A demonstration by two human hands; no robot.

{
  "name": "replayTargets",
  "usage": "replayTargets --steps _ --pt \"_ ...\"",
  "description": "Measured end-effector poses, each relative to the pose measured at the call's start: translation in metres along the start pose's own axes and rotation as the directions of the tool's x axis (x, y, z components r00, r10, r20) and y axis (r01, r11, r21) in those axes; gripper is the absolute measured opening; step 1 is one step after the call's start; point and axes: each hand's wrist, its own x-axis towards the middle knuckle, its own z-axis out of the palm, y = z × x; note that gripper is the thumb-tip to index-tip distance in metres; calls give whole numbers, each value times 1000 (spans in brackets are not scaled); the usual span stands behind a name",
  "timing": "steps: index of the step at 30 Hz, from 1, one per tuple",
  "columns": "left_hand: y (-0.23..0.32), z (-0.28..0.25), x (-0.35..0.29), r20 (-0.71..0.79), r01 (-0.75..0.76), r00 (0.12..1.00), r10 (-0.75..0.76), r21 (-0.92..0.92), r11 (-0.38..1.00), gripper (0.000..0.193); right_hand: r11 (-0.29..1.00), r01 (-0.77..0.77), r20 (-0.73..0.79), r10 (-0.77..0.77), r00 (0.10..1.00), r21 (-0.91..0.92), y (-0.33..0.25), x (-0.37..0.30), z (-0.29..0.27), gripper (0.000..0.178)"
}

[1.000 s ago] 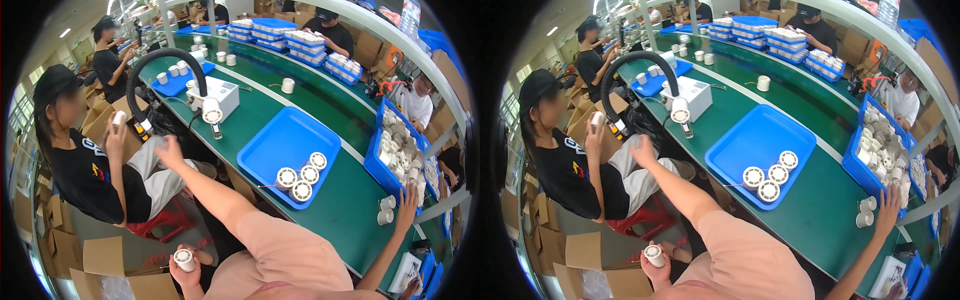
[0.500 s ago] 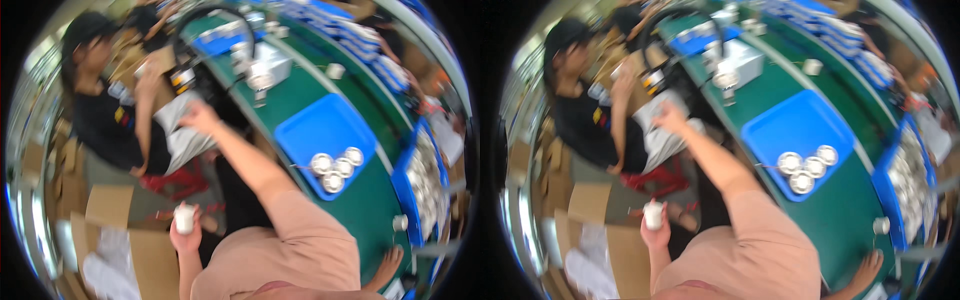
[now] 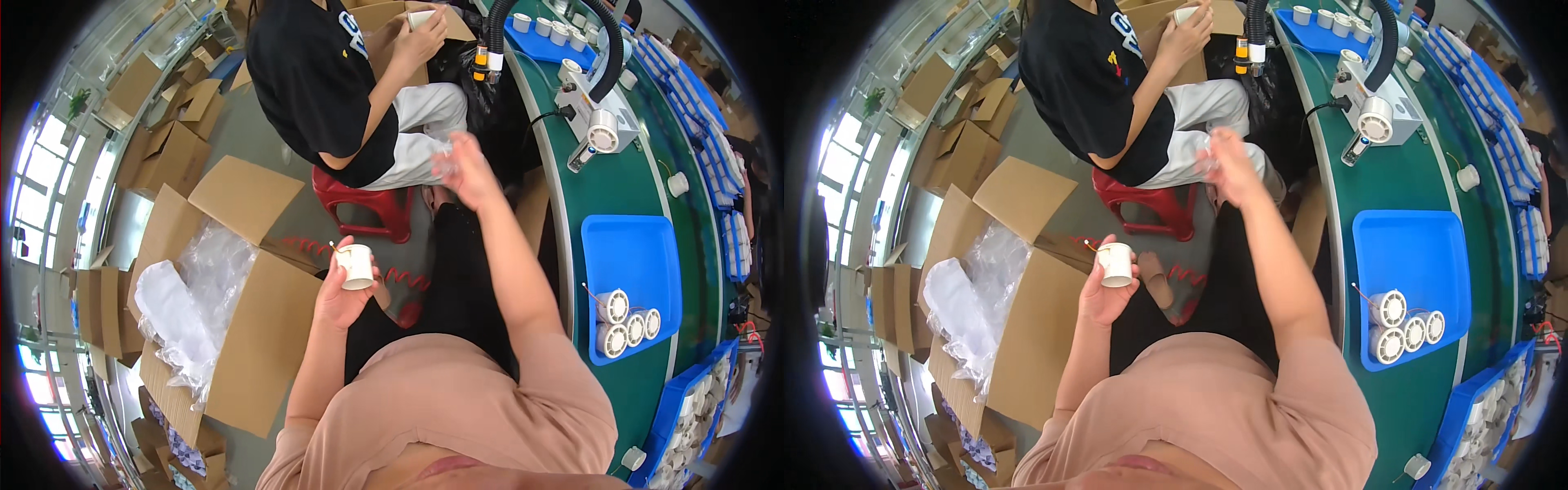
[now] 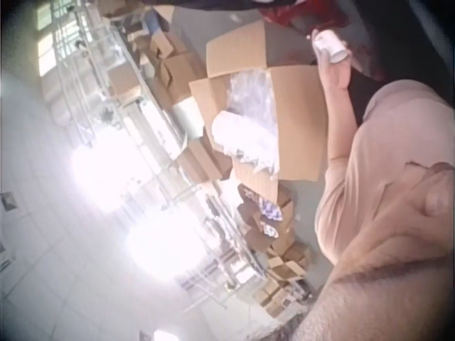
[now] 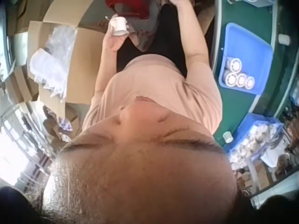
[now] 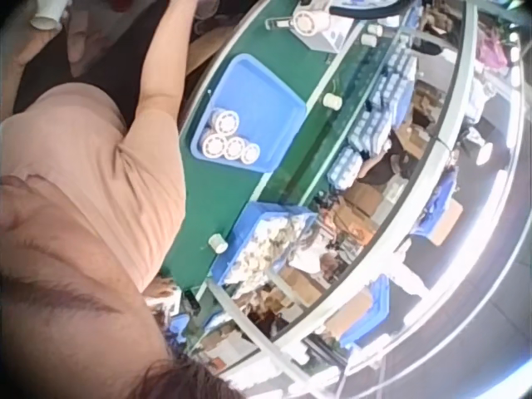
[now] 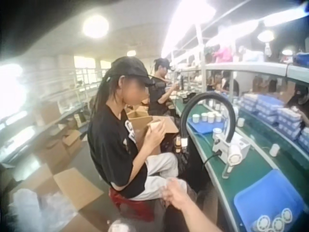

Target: The person packages small electronic components by hand, placing them into plastic covers, then putting the covered components into plastic bags.

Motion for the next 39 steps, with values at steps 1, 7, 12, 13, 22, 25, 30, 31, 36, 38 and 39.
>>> replayTargets --steps 1,7,12,13,22,25,30,31,36,38,39 --pt "2 -3 0 51 -47 998 46 18 999 55 980 -117 122 97 988 164 11 -14 5 39" --pt "24 -6 2 -76 -70 995 70 3 998 49 961 -252 294 211 932 111 30 -62 45 38" --pt "32 4 -1 -182 -167 951 250 380 910 48 967 -195 324 240 915 -166 17 -78 63 36" --pt "31 0 -1 -192 -170 948 256 377 911 48 964 -203 330 250 910 -169 16 -80 65 36" --pt "23 -14 -5 -5 -164 907 422 916 365 57 908 -113 408 289 866 -403 6 -95 73 52" --pt "25 -6 -7 32 -166 920 391 935 313 58 887 -126 347 300 889 -445 13 -96 74 54" --pt "25 2 -9 44 -187 935 352 904 383 59 908 -171 370 321 872 -383 19 -99 72 56" --pt "24 -1 -9 38 -188 942 333 882 432 59 907 -204 374 346 861 -369 17 -100 74 56" --pt "22 0 -10 9 -161 964 266 818 553 59 918 -265 422 375 825 -295 21 -101 69 59" --pt "22 4 -11 26 -165 975 220 751 640 59 911 -298 432 400 808 -287 22 -102 66 60" --pt "22 6 -10 25 -163 975 219 750 641 59 907 -308 421 409 810 -288 22 -103 66 59"
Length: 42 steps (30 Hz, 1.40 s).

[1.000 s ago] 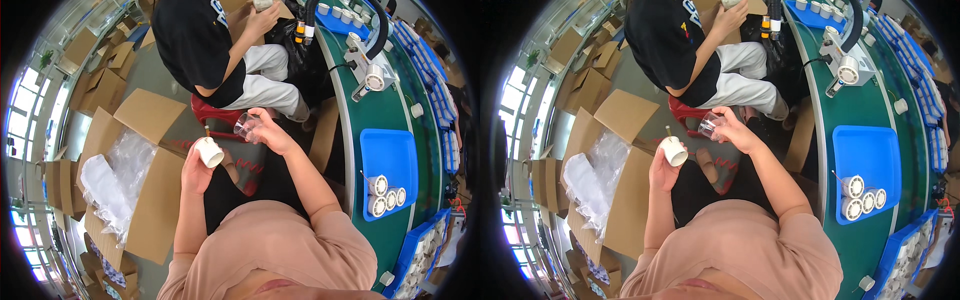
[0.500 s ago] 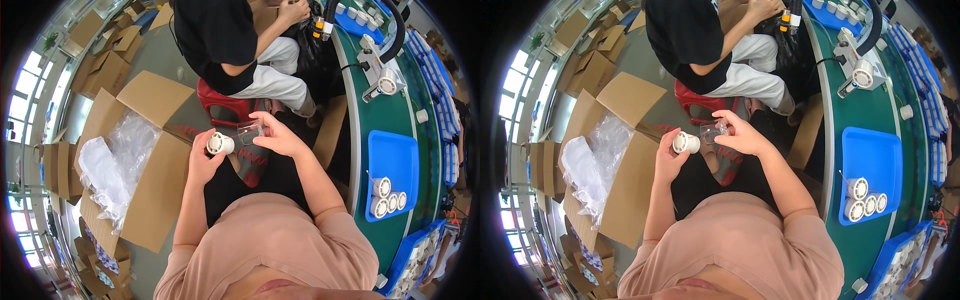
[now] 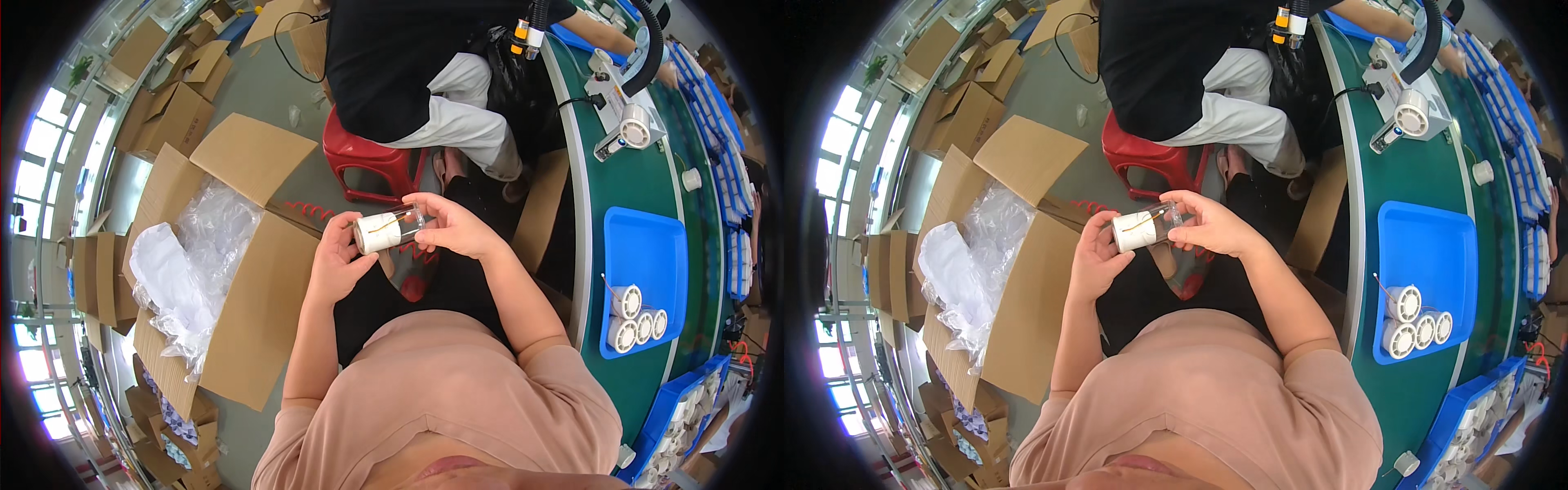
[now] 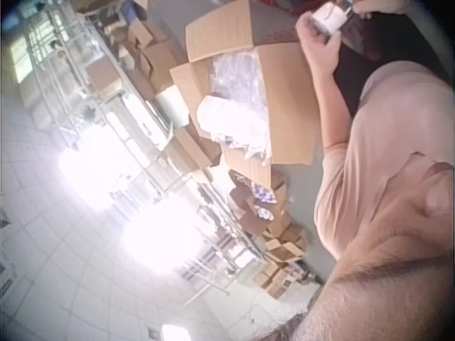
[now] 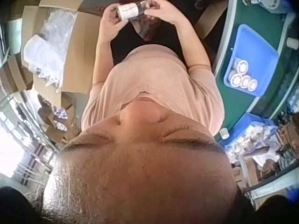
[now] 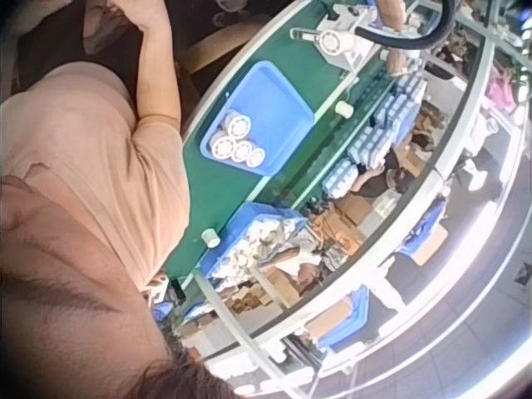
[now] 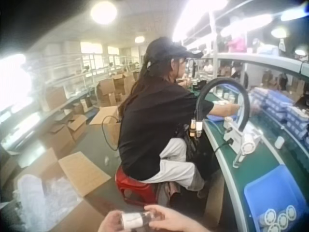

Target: The person packages small electronic components by hand, placing them into plastic covers, then putting the covered components into plastic bags.

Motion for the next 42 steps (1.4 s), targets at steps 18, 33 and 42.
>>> replayTargets --steps 18,33,42 --pt "-10 11 -2 63 -68 996 55 228 971 65 994 20 57 -26 998 106 9 -7 6 57" --pt "-21 6 -8 95 -245 969 228 252 936 68 996 60 71 -65 995 70 16 -9 9 58" --pt "0 6 -8 119 -349 936 332 453 820 69 984 101 59 -110 992 144 11 -13 23 60"
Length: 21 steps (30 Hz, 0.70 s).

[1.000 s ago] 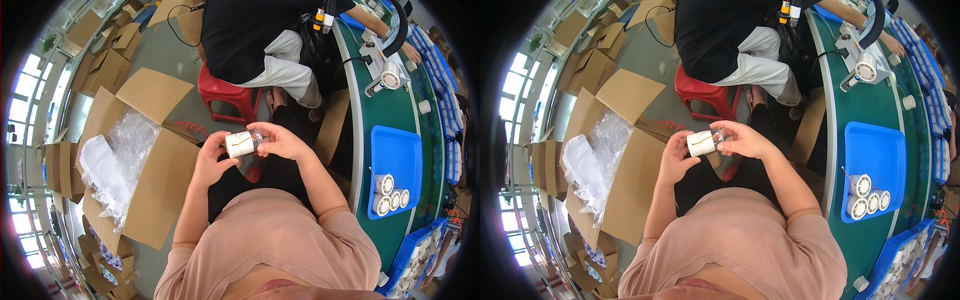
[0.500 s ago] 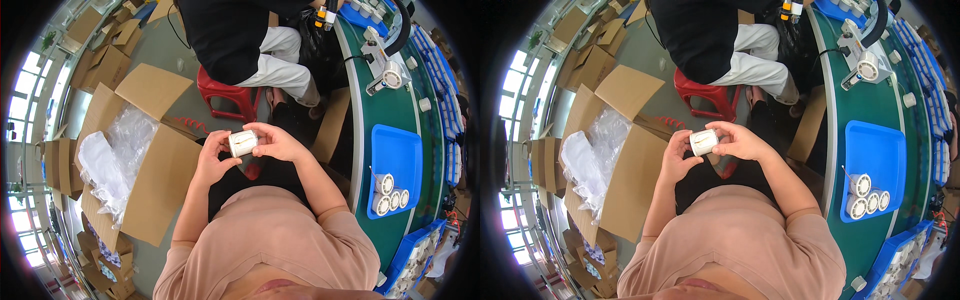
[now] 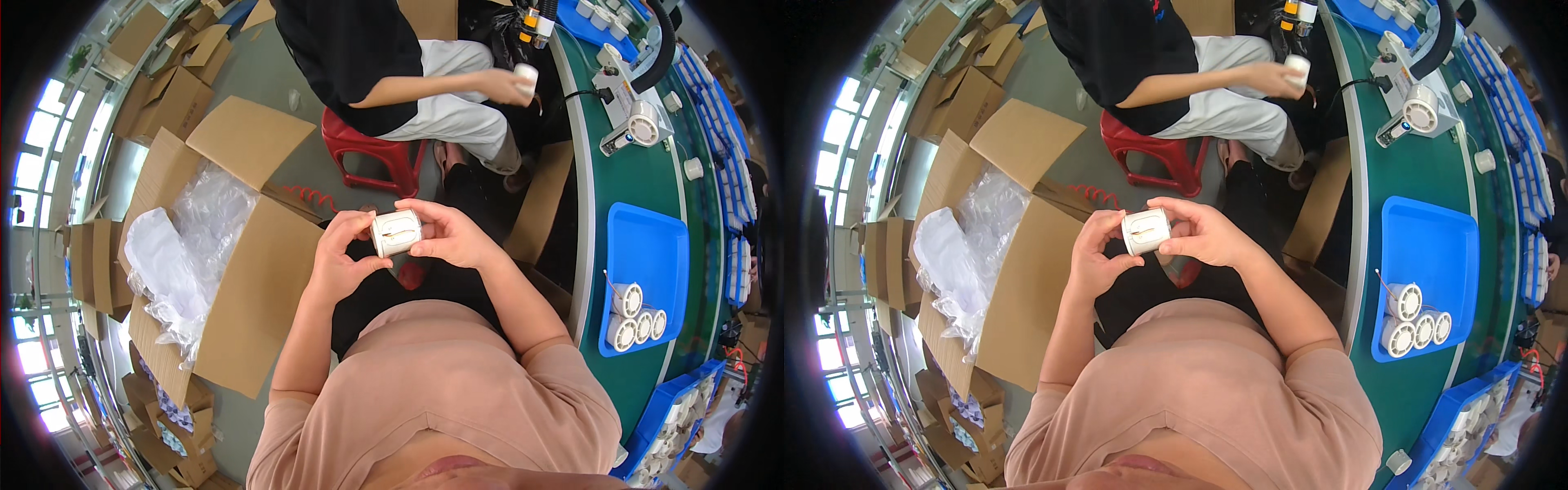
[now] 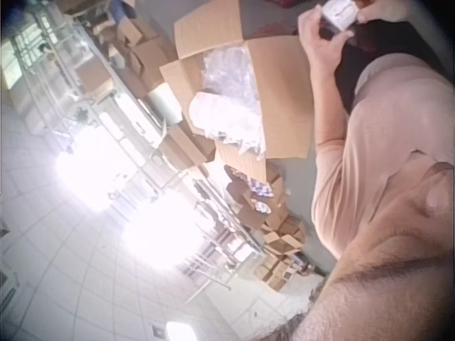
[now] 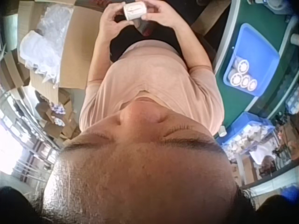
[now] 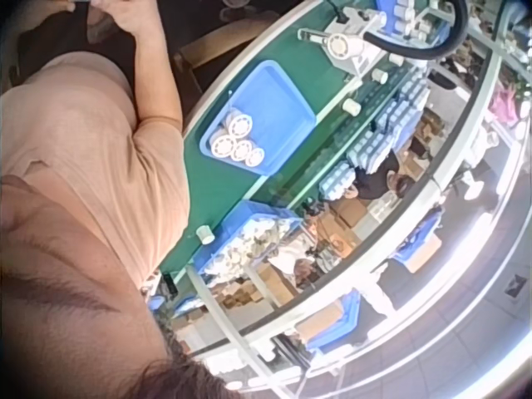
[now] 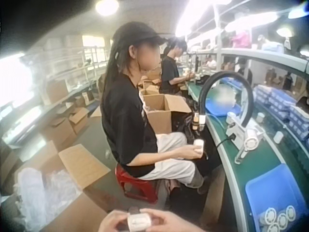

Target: The person packages small electronic components by hand, placing them into plastic covers, then putting the covered components into plastic bags.

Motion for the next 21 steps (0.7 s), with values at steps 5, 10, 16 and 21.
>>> replayTargets --steps 5,10,16,21 --pt "1 5 4 5 -54 998 63 -444 895 54 994 -2 22 5 1000 -114 -2 2 13 60" --pt "9 10 7 80 247 946 -314 -802 543 72 910 20 40 -4 999 -414 -11 2 42 62" --pt "6 4 -3 91 297 899 -428 -844 446 61 858 61 3 -69 998 -510 -10 3 60 64" --pt "6 -5 -9 86 347 861 -502 -821 454 54 800 -12 10 22 1000 -600 -16 10 69 63"
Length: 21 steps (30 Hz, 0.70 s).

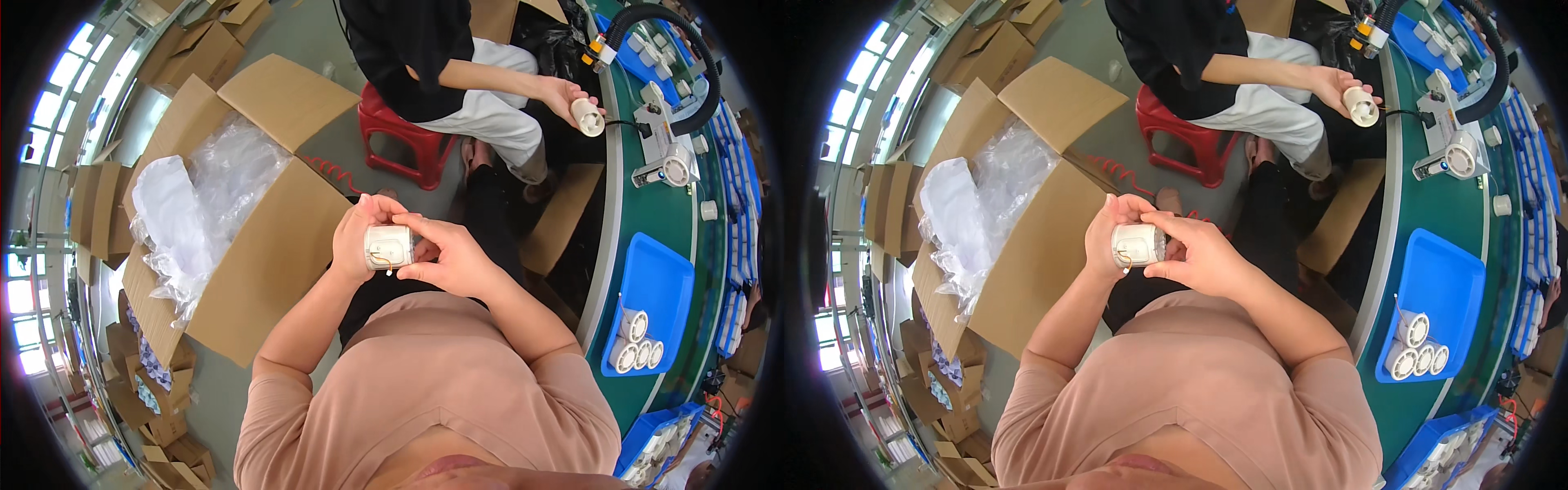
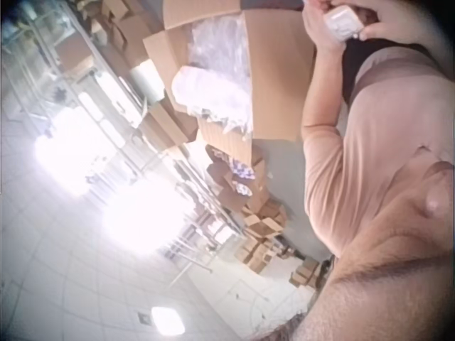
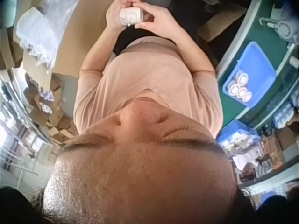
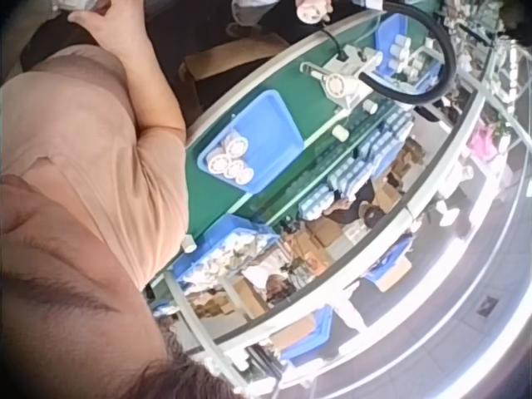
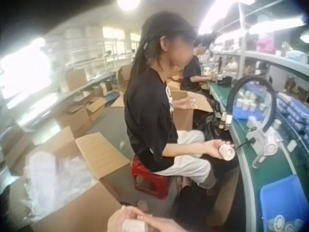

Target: The person packages small electronic components by hand, placing them into plastic covers, then putting the covered components into plastic bags.

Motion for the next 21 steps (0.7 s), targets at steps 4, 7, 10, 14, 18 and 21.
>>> replayTargets --steps 4,7,10,14,18,21 --pt "19 -9 6 46 -5 999 -4 189 982 40 988 -10 5 9 1000 152 2 10 7 61" --pt "57 -1 19 49 -272 952 302 587 762 32 943 -71 28 65 997 325 2 13 2 61" --pt "126 -51 53 -201 -142 808 554 846 514 32 945 66 -97 -37 995 321 4 6 -8 61" --pt "176 -211 65 23 154 470 882 982 -108 30 899 115 -224 -20 974 422 7 -12 -28 61" --pt "159 -267 63 -222 453 813 539 822 -345 27 921 76 -379 82 922 383 17 -30 -51 59" --pt "155 -292 58 -655 458 752 -67 593 -662 27 938 59 -445 106 889 341 12 -40 -56 57"
